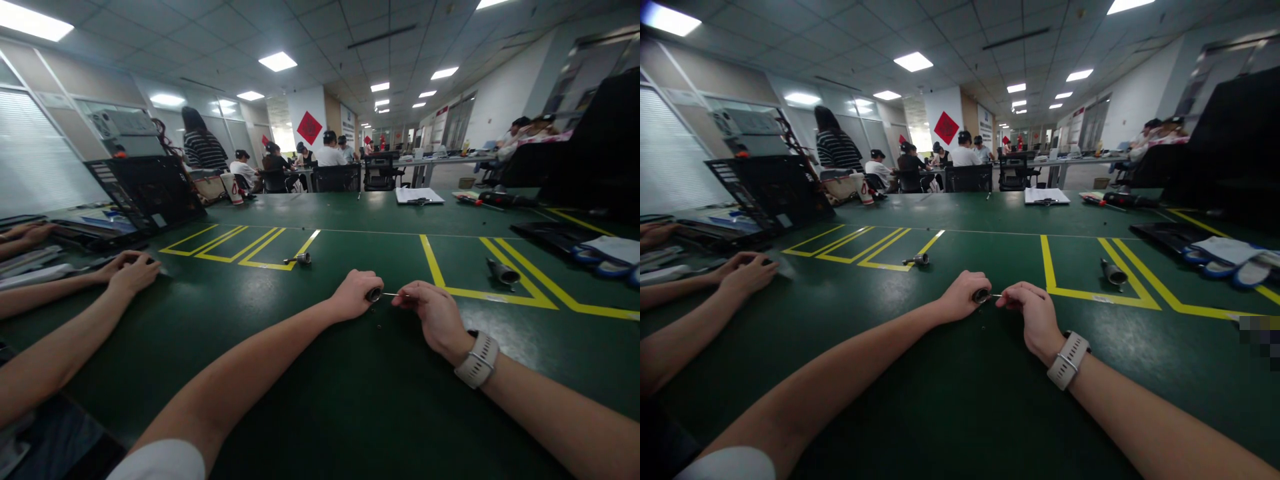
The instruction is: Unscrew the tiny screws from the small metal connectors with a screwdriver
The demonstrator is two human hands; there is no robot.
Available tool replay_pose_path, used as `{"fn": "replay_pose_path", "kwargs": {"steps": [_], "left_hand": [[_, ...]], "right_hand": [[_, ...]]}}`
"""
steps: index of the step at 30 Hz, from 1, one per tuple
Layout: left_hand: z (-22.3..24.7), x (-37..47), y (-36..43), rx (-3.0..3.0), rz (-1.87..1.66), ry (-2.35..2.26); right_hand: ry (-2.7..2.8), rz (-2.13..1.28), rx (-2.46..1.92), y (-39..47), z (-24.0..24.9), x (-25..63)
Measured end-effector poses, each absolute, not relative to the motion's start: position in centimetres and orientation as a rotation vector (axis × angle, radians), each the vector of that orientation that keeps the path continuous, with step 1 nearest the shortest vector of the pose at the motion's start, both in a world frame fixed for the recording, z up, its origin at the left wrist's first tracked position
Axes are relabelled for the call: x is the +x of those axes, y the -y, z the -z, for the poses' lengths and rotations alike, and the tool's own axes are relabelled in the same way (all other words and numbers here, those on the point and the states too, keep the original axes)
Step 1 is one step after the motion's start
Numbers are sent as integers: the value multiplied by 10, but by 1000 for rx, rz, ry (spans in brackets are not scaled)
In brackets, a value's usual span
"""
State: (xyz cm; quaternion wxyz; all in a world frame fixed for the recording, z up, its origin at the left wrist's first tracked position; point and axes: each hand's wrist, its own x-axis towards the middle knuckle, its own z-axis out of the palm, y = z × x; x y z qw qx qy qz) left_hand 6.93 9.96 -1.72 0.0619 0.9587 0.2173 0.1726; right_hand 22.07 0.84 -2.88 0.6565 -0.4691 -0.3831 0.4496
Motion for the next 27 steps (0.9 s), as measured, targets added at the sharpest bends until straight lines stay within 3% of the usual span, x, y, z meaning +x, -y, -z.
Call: {"fn": "replay_pose_path", "kwargs": {"steps": [14, 27], "left_hand": [[26, 71, -109, 2565, -685, -618], [23, 73, -98, 2977, -560, -826]], "right_hand": [[812, -1063, -997, -10, 29, 221], [874, -982, -1093, -6, 31, 217]]}}
